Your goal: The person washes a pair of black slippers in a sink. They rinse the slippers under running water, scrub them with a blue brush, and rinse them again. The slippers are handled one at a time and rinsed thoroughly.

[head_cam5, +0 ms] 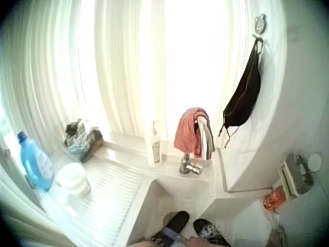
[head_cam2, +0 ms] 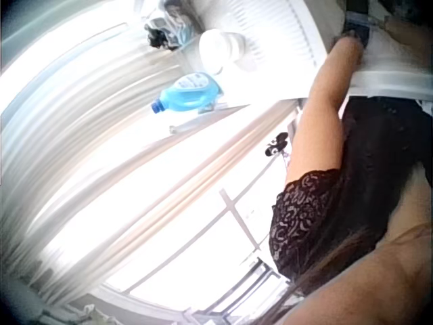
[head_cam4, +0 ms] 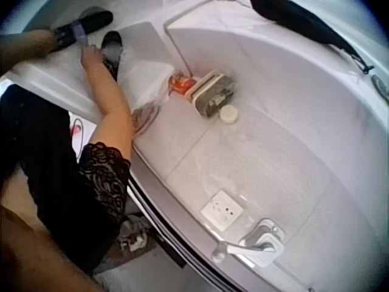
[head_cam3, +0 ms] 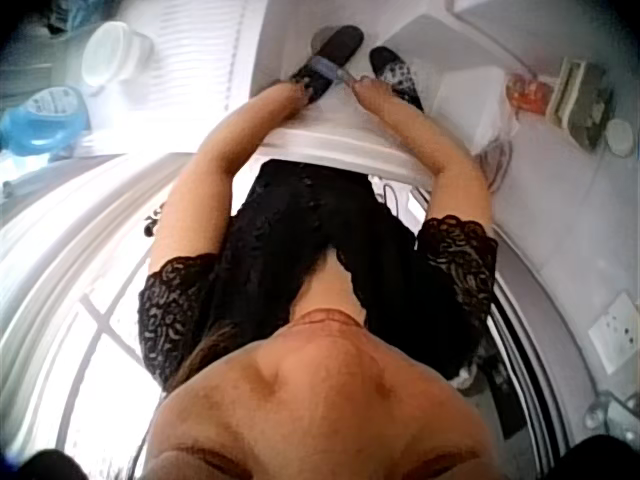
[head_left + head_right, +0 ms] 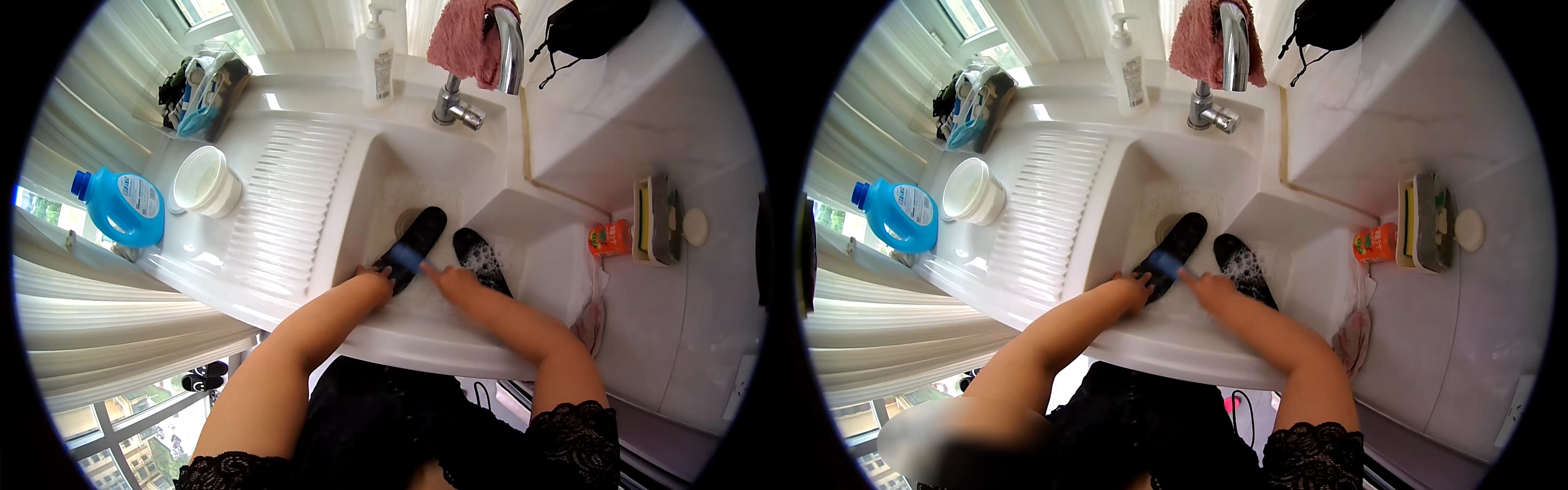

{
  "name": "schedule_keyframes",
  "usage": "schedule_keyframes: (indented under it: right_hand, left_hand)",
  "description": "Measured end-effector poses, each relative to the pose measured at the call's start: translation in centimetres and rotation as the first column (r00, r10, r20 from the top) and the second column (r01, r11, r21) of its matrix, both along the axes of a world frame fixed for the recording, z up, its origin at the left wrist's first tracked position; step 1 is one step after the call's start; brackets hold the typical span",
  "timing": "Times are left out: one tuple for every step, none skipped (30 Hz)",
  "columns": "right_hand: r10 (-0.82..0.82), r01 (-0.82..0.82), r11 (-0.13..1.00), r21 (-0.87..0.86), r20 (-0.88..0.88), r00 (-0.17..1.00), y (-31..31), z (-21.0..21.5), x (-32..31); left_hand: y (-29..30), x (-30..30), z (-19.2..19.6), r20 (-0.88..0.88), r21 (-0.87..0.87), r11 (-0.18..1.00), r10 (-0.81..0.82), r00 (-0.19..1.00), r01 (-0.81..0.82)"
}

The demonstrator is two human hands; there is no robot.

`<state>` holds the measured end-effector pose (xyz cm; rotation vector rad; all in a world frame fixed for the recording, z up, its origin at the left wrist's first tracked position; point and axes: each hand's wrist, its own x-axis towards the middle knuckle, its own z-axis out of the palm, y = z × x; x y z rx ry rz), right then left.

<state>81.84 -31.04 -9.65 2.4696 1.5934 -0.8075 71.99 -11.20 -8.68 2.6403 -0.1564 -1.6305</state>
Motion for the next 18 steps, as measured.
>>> schedule_keyframes:
  right_hand:
    - [-0.141,0.142,0.989,-0.03,0.009,0.99,0.3,0.6,2.1]
    - [-0.276,0.276,0.959,-0.056,0.015,0.961,0.7,1.2,3.7]
    - [-0.295,0.296,0.954,-0.055,0.023,0.955,0.8,1.4,4.3]
    - [-0.315,0.316,0.947,-0.054,0.032,0.949,0.9,1.5,4.7]
    - [-0.334,0.336,0.941,-0.052,0.04,0.942,0.8,1.6,4.7]
    - [-0.299,0.302,0.948,-0.101,0.042,0.953,1.2,1.7,3.2]
    - [-0.22,0.221,0.975,-0.03,0.029,0.975,1.1,1.0,1.4]
    - [-0.128,0.127,0.991,0.046,0.02,0.992,1.2,0.2,-0.2]
    - [-0.03,0.031,0.999,0.04,-0.018,0.999,1.5,0.1,-1.4]
    - [0.066,-0.064,0.997,0.039,-0.06,0.996,1.8,0.1,-2.5]
    - [0.161,-0.158,0.987,0.042,-0.1,0.982,2.0,0.2,-2.9]
    - [0.154,-0.151,0.987,0.047,-0.063,0.986,1.7,0.5,-2.3]
    - [0.051,-0.05,0.998,0.036,-0.04,0.998,1.0,0.3,-0.8]
    - [-0.053,0.053,0.998,0.028,-0.017,0.998,0.2,0.0,1.1]
    - [-0.209,0.21,0.977,0.04,-0.021,0.978,-0.9,0.2,3.6]
    - [-0.364,0.365,0.93,0.05,-0.028,0.931,-1.7,0.8,5.0]
    - [-0.348,0.348,0.937,0.028,-0.016,0.937,-2.3,1.1,5.0]
    - [-0.335,0.335,0.942,0.009,-0.002,0.942,-2.7,2.4,5.0]
  left_hand:
    - [0.2,-0.2,0.1,0.038,-0.019,1.0,0.011,0.999,-0.011]
    - [0.0,-0.1,0.6,-0.049,0.016,1.0,-0.007,0.999,0.008]
    - [-0.4,0.5,1.2,-0.137,0.041,0.998,-0.032,0.99,0.038]
    - [-0.7,0.6,1.4,-0.223,0.063,0.995,-0.055,0.973,0.071]
    - [-0.7,0.2,1.0,-0.234,0.023,0.997,-0.062,0.97,0.069]
    - [-0.4,0.2,0.2,-0.237,-0.014,0.997,-0.077,0.968,0.075]
    - [-0.3,0.2,-0.5,-0.24,-0.056,0.995,-0.09,0.967,0.079]
    - [0.0,-0.1,-1.3,-0.228,-0.065,0.996,-0.08,0.97,0.067]
    - [0.4,-0.1,-2.3,-0.214,-0.075,0.996,-0.072,0.974,0.058]
    - [0.6,-0.1,-2.3,-0.203,-0.083,0.995,-0.066,0.977,0.05]
    - [0.7,0.0,-2.3,-0.171,-0.09,0.996,-0.032,0.985,0.017]
    - [0.6,0.2,-1.5,-0.14,-0.1,0.995,-0.001,0.99,-0.013]
    - [0.4,0.3,-0.6,-0.109,-0.112,0.993,0.031,0.994,-0.043]
    - [0.4,0.5,0.4,-0.1,-0.091,0.994,0.05,0.994,-0.059]
    - [0.3,0.7,1.4,-0.09,-0.073,0.994,0.072,0.993,-0.079]
    - [0.2,1.0,2.0,-0.081,-0.057,0.994,0.09,0.993,-0.095]
    - [0.1,1.6,1.6,-0.008,-0.035,0.984,0.176,0.984,-0.176]
    - [0.2,2.6,1.1,0.072,-0.019,0.967,0.254,0.964,-0.254]
